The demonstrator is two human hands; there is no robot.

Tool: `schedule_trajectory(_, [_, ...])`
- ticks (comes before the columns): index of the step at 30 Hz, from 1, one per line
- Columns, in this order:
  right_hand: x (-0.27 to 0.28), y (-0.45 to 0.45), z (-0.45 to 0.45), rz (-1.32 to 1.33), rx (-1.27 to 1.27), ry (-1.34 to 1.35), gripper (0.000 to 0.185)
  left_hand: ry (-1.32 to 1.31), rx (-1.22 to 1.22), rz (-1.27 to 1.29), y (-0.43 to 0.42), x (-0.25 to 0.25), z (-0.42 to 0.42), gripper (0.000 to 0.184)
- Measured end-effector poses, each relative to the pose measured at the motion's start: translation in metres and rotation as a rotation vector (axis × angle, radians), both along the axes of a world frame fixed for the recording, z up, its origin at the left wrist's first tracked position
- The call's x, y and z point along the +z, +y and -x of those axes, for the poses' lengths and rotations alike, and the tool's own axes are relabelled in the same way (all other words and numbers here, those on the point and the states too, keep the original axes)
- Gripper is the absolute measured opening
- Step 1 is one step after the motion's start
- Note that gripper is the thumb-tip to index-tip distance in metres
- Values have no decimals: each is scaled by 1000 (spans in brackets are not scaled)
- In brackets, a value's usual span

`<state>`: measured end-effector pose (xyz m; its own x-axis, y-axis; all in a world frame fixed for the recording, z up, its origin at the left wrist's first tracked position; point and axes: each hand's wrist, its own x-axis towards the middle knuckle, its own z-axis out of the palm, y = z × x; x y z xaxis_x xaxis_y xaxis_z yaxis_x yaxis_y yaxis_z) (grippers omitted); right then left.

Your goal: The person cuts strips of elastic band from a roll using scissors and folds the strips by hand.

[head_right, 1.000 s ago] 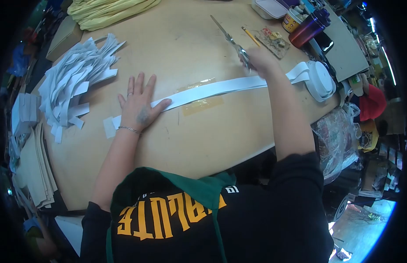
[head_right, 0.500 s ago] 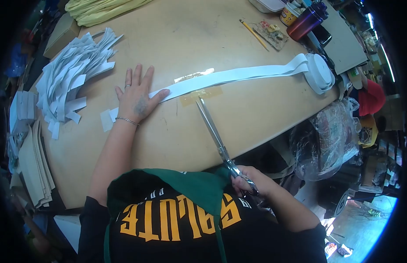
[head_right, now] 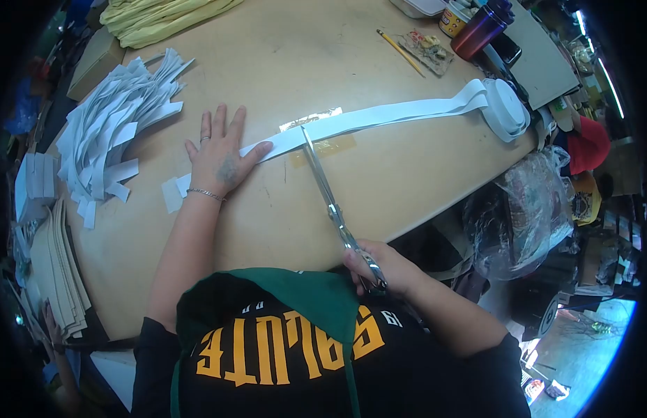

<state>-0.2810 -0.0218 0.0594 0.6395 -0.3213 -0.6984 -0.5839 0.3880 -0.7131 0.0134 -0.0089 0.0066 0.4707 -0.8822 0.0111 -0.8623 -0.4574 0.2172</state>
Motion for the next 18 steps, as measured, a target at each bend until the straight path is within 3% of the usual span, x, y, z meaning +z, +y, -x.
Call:
schedule_trajectory(9, [4,-4,-33,69,-37,95,64,-12,-7,-23,0,0,1,84])
schedule_trajectory(18, [-7,-2,-37,106,-73,144,59,27,-12,-46,-1,3,1,84])
